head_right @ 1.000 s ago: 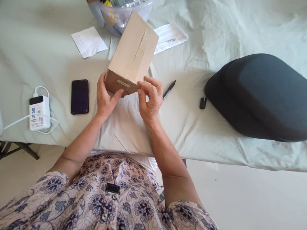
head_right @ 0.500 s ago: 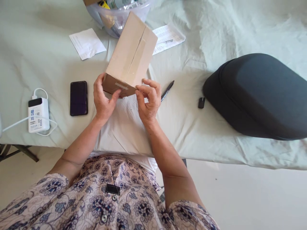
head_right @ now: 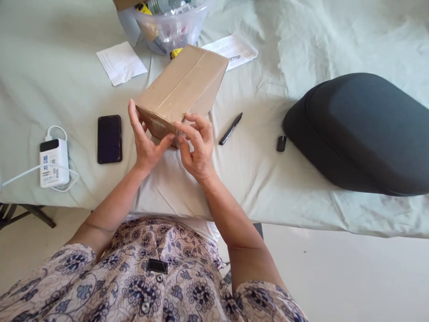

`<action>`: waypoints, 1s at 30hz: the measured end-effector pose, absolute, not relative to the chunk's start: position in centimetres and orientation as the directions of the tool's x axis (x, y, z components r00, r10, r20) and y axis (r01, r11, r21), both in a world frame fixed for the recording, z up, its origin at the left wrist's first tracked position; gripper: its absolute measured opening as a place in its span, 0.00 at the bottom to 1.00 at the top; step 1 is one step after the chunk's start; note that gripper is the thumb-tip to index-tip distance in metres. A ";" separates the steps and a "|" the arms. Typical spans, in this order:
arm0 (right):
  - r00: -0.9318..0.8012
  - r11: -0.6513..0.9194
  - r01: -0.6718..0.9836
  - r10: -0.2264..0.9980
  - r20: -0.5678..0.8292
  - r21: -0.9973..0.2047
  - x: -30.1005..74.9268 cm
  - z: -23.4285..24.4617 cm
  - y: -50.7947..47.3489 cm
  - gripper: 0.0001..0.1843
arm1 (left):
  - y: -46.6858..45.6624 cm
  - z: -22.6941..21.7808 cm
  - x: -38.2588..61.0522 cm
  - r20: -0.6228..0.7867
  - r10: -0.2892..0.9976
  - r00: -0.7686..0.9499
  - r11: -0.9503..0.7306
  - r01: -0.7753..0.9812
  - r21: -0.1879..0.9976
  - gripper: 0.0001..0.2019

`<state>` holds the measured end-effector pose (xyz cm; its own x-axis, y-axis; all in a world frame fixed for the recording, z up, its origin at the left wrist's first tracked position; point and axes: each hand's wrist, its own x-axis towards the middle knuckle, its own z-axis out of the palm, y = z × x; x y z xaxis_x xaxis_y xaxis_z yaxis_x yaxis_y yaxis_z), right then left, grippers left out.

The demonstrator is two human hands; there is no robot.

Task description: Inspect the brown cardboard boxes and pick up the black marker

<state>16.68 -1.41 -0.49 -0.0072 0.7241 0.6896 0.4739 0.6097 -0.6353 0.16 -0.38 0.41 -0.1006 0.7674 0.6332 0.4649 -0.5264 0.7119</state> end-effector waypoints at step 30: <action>0.611 0.445 0.350 0.559 0.561 -0.824 22.4 -0.4 2.3 0.26 | 2.2 -0.6 -3.4 0.741 0.669 0.062 -0.711 0.342 0.614 0.50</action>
<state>22.41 2.33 -0.43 0.6109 0.5589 0.5607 0.3497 0.4449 -0.8245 -3.37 2.18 -0.55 0.0616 0.6689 0.7408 0.3425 -0.7113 0.6138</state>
